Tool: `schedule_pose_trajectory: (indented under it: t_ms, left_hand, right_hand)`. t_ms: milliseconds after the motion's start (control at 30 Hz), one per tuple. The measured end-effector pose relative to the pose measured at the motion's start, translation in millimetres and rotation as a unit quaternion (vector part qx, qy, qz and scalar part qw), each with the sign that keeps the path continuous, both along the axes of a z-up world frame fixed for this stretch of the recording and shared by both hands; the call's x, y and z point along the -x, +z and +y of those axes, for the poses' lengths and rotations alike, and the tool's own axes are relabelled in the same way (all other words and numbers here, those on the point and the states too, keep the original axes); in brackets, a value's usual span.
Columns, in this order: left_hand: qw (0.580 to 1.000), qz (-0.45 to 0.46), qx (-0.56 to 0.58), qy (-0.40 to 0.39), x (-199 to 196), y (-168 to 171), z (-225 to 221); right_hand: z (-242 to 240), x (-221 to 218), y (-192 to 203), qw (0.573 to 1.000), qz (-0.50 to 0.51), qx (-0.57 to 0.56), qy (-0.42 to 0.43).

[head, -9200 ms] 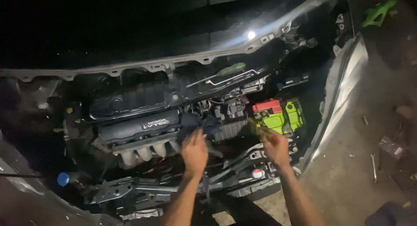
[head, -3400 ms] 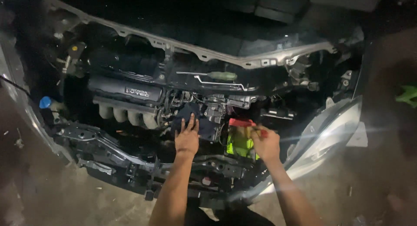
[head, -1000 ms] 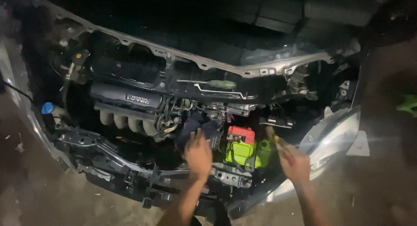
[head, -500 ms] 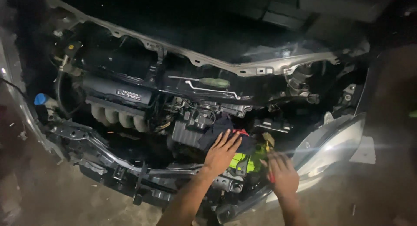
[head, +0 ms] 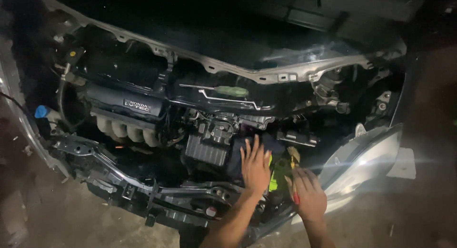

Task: The person cleans the engine bay of a Honda car using a brush and a dark cloth. They scrub various components, including the battery and engine block, and wipe away debris. The person then moves to the front bumper area to clean the headlight and surrounding parts.

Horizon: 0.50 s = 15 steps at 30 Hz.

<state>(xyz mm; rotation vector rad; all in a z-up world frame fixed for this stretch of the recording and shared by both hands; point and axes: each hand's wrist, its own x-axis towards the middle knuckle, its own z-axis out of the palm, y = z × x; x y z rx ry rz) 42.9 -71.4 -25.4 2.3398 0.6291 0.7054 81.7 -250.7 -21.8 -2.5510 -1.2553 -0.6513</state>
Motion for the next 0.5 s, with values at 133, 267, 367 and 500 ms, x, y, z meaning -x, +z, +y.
schedule_pose_trajectory:
  t_ms: [133, 267, 367, 500]
  left_hand:
    - [0.981, -0.131, 0.080, 0.117, -21.2, 30.2, 8.6]
    - [0.982, 0.064, -0.155, -0.089, 6.2, 12.3, 28.7]
    - [0.957, 0.112, -0.170, -0.207, 20.2, 4.6, 37.1]
    - [0.959, 0.115, -0.156, -0.209, 19.1, -2.6, 39.6]
  right_hand:
    - [-4.9, -0.8, -9.9, 0.999, 0.000, 0.053, -0.002]
    - [0.3, -0.2, -2.8, 1.000, 0.000, 0.013, -0.006]
    - [2.5, -1.6, 4.4, 1.000, -0.008, -0.016, 0.012]
    - [8.8, 1.4, 20.4, 0.999, -0.022, -0.022, 0.028]
